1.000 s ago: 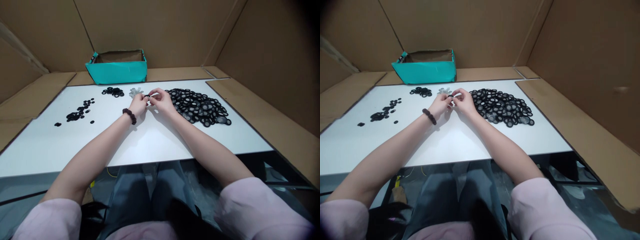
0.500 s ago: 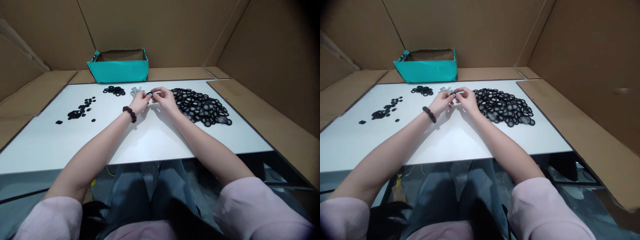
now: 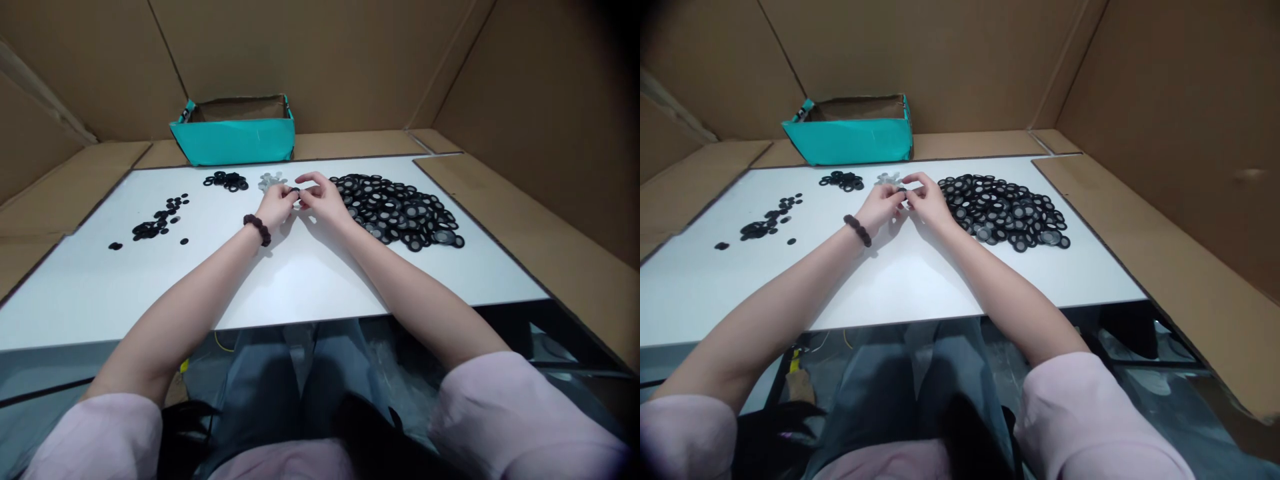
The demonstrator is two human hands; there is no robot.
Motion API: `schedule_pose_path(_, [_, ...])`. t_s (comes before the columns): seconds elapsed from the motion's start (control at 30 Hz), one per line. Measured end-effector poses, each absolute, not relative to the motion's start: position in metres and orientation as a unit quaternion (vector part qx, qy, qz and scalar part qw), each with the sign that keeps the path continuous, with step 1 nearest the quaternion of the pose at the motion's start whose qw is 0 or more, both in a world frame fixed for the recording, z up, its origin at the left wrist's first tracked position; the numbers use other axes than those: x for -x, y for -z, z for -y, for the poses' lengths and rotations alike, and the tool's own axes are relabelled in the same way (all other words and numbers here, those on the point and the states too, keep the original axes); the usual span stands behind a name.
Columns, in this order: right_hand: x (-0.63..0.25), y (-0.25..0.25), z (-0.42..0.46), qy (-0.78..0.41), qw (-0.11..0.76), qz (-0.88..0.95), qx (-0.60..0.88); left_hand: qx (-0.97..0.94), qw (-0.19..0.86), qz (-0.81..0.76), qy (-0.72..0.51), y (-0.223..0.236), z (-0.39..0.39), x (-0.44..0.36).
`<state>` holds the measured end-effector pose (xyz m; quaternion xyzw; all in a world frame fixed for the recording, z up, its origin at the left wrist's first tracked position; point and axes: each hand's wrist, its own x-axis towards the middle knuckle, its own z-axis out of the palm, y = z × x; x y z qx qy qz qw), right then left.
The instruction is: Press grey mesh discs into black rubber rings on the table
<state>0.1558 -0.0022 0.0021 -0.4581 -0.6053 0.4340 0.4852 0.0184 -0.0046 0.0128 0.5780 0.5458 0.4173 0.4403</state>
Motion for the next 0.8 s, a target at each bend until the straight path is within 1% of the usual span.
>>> schedule_pose_path(0.1, [-0.154,0.001,0.002,-0.433,0.483,0.607,0.458,-0.553,0.488,-0.525,-0.425,-0.007,0.001,-0.019])
schedule_pose_path(0.2, [-0.154,-0.001,0.003,-0.425,0.482,0.618,0.453,-0.542,0.502,-0.520,-0.429,-0.004,-0.001,-0.019])
schedule_pose_path(0.4, [-0.156,-0.009,0.004,-0.412,0.480,0.614,0.472,-0.547,0.463,-0.549,-0.431,-0.009,0.003,-0.023])
schedule_pose_path(0.63, [-0.155,-0.007,0.006,-0.407,0.491,0.618,0.460,-0.566,0.465,-0.542,-0.413,-0.016,0.007,-0.022])
schedule_pose_path(0.8, [-0.160,-0.008,0.003,-0.390,0.485,0.638,0.454,-0.600,0.413,-0.557,-0.399,-0.014,0.005,-0.022])
